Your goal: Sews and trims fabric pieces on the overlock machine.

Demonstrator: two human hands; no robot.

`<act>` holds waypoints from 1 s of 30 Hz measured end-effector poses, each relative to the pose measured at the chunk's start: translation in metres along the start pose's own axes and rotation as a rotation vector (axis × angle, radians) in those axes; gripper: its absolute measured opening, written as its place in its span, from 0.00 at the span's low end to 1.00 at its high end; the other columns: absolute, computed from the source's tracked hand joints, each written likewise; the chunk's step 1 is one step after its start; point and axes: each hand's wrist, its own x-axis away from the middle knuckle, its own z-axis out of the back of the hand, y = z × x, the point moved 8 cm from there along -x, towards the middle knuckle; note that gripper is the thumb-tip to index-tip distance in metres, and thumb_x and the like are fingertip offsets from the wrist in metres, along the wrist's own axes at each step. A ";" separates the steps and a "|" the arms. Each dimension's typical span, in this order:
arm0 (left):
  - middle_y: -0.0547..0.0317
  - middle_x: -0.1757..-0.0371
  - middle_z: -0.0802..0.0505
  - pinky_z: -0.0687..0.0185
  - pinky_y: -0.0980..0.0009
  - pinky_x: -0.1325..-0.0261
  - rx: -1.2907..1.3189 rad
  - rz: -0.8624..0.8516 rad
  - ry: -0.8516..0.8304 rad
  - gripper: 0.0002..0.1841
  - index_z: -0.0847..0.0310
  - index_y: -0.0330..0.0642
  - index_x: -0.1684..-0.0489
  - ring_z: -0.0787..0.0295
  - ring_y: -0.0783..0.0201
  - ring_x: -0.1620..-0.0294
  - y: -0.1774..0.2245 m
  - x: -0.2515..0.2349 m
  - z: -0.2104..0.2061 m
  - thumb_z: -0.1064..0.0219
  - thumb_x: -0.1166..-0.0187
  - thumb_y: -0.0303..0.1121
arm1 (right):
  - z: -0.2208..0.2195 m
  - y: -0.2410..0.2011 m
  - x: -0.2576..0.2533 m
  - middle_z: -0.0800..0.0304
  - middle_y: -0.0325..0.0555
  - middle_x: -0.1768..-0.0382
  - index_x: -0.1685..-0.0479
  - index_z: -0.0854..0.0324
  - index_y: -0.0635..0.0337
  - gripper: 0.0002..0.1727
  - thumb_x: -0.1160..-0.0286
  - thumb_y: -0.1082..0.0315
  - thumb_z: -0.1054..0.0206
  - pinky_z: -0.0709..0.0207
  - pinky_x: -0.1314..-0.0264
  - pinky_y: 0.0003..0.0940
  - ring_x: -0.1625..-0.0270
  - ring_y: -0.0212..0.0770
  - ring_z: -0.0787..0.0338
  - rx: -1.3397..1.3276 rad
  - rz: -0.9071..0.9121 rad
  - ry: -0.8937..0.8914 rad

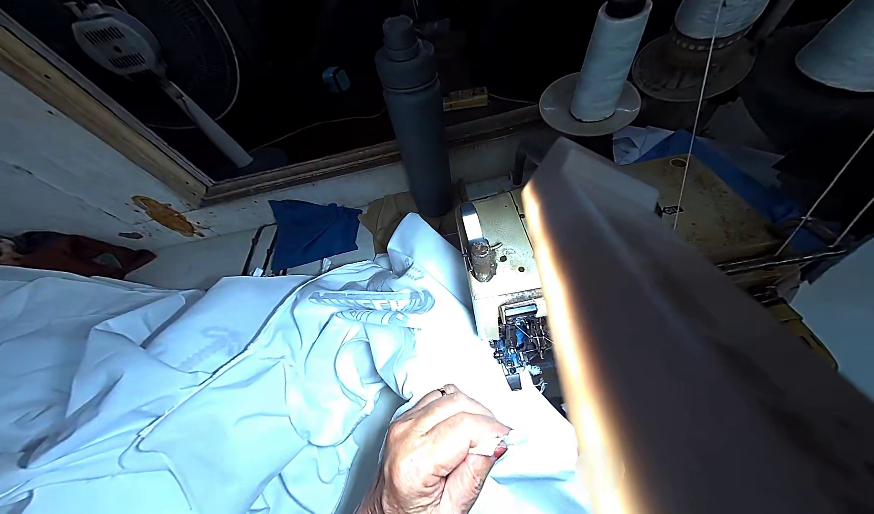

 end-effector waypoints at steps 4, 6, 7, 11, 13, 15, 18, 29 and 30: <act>0.58 0.61 0.07 0.21 0.83 0.46 -0.004 0.075 0.057 0.10 0.13 0.39 0.61 0.12 0.74 0.53 0.011 -0.001 0.001 0.37 0.13 0.33 | -0.003 -0.012 0.010 0.03 0.37 0.73 0.68 0.10 0.50 0.12 0.35 0.81 0.28 0.15 0.75 0.18 0.75 0.26 0.06 0.203 0.061 0.115; 0.54 0.65 0.08 0.20 0.81 0.45 -0.035 0.110 0.089 0.08 0.12 0.35 0.64 0.12 0.69 0.55 0.033 -0.001 0.000 0.34 0.18 0.29 | -0.006 -0.019 0.016 0.04 0.35 0.76 0.69 0.10 0.49 0.11 0.36 0.80 0.26 0.15 0.75 0.19 0.77 0.26 0.07 0.292 0.102 0.179; 0.51 0.66 0.07 0.21 0.79 0.45 -0.059 0.110 0.093 0.07 0.10 0.34 0.65 0.12 0.66 0.56 0.044 0.000 -0.003 0.32 0.20 0.27 | -0.008 -0.019 0.018 0.04 0.35 0.76 0.69 0.11 0.49 0.10 0.34 0.79 0.26 0.14 0.75 0.20 0.77 0.27 0.07 0.316 0.118 0.180; 0.50 0.67 0.07 0.24 0.74 0.43 -0.156 0.098 0.039 0.06 0.07 0.36 0.63 0.13 0.60 0.56 0.056 0.007 -0.019 0.30 0.22 0.27 | -0.017 -0.013 0.020 0.03 0.36 0.73 0.65 0.15 0.49 0.09 0.26 0.78 0.30 0.12 0.70 0.23 0.73 0.29 0.05 0.336 0.129 0.088; 0.50 0.68 0.08 0.25 0.74 0.46 -0.157 0.091 0.040 0.07 0.06 0.35 0.63 0.15 0.60 0.59 0.056 0.007 -0.023 0.30 0.22 0.28 | -0.020 -0.012 0.022 0.02 0.37 0.71 0.63 0.15 0.51 0.10 0.26 0.80 0.32 0.11 0.69 0.23 0.71 0.30 0.04 0.322 0.133 0.087; 0.51 0.69 0.09 0.25 0.74 0.48 -0.156 0.091 0.056 0.06 0.06 0.36 0.63 0.16 0.61 0.61 0.056 0.008 -0.022 0.30 0.22 0.28 | -0.020 -0.012 0.024 0.02 0.39 0.71 0.64 0.14 0.52 0.10 0.25 0.80 0.33 0.10 0.69 0.24 0.71 0.31 0.03 0.317 0.137 0.098; 0.52 0.69 0.08 0.26 0.75 0.46 -0.152 0.107 0.077 0.06 0.06 0.38 0.64 0.15 0.62 0.60 0.055 0.009 -0.022 0.29 0.23 0.28 | -0.021 -0.011 0.026 0.02 0.37 0.70 0.61 0.15 0.53 0.10 0.24 0.80 0.36 0.09 0.66 0.25 0.69 0.31 0.03 0.338 0.135 0.084; 0.56 0.76 0.11 0.29 0.70 0.58 -0.329 0.063 -0.033 0.07 0.05 0.42 0.63 0.20 0.61 0.73 0.061 0.009 -0.034 0.29 0.21 0.32 | -0.031 -0.012 0.023 0.06 0.28 0.72 0.61 0.13 0.54 0.13 0.23 0.79 0.43 0.11 0.66 0.24 0.71 0.25 0.07 0.480 0.225 0.066; 0.56 0.79 0.12 0.29 0.69 0.64 -0.381 0.035 -0.053 0.07 0.06 0.41 0.66 0.22 0.60 0.77 0.066 0.010 -0.037 0.29 0.22 0.32 | -0.034 -0.015 0.024 0.07 0.27 0.74 0.62 0.14 0.56 0.09 0.22 0.77 0.39 0.13 0.67 0.21 0.72 0.22 0.09 0.561 0.277 0.086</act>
